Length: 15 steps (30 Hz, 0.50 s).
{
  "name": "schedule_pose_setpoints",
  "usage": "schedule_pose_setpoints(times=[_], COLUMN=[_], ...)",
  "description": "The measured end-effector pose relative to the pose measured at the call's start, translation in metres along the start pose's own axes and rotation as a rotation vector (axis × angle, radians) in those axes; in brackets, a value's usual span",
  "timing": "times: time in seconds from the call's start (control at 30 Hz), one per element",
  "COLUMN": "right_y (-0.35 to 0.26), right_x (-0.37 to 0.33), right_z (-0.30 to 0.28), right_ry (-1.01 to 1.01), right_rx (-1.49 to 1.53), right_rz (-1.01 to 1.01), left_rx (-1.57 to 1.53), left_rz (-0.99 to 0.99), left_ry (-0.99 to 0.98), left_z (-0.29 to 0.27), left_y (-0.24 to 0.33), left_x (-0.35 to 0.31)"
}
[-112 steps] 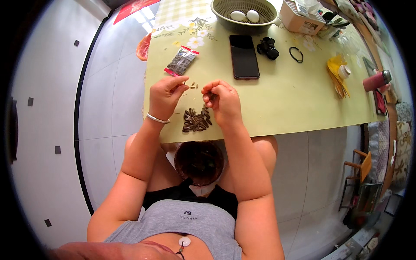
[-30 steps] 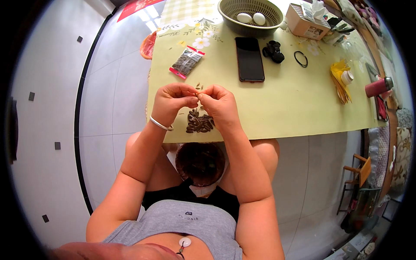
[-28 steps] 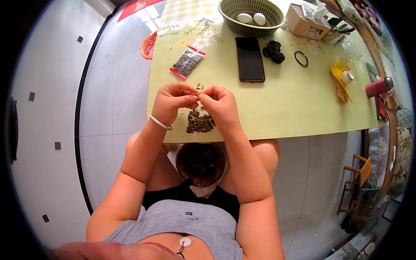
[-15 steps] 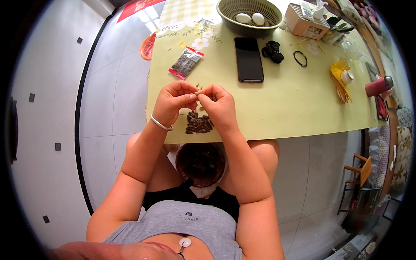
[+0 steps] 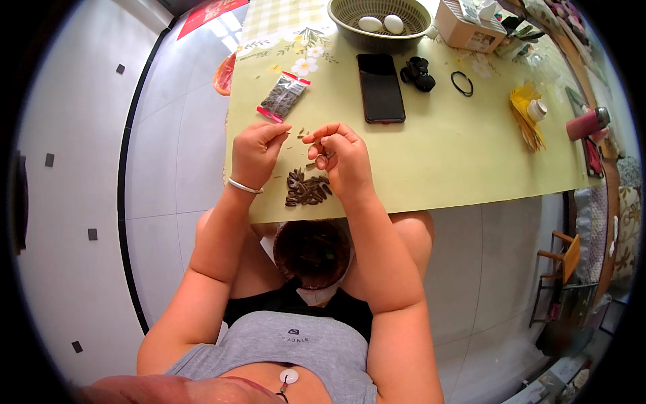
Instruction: The person sits on the floor and shells sunflower seeds by hand, separating the kernels from the shells. The person places the empty shells into a small bowl positioned between their legs and keeps the kernels in their hand.
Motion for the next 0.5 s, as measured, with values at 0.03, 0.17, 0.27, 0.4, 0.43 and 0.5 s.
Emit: schedule_pose_setpoints(times=[0.03,0.17,0.27,0.4,0.43,0.5], right_y=[0.0,0.002,0.003,0.003,0.003,0.004], right_x=[0.001,0.003,0.002,0.002,0.002,0.003], right_z=[-0.001,-0.011,-0.011,-0.01,-0.011,-0.009], right_ry=[0.0,-0.008,0.023,0.064,0.068,0.061], right_rx=[0.021,-0.014,-0.021,-0.079,-0.099,-0.114], right_rz=[-0.004,-0.023,-0.005,0.032,0.039,0.073], left_rx=[0.015,0.113,0.236,0.229,0.163,-0.073], left_rz=[0.014,0.072,0.015,-0.008,-0.002,-0.006], left_ry=[0.006,0.017,-0.049,-0.066,-0.053,-0.074], left_z=[-0.001,-0.004,-0.003,-0.003,-0.005,-0.009], left_y=[0.001,0.006,-0.001,-0.002,0.001,0.01], left_x=[0.001,0.005,0.006,0.007,0.007,0.008])
Point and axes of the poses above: each hand's wrist, its own x-axis towards the middle knuckle, its own z-axis out of the palm, y = z × x, the point moved 4 cm from there along x, towards the middle knuckle, and after that the axes turned 13 degrees about -y, right-handed, at the moved point
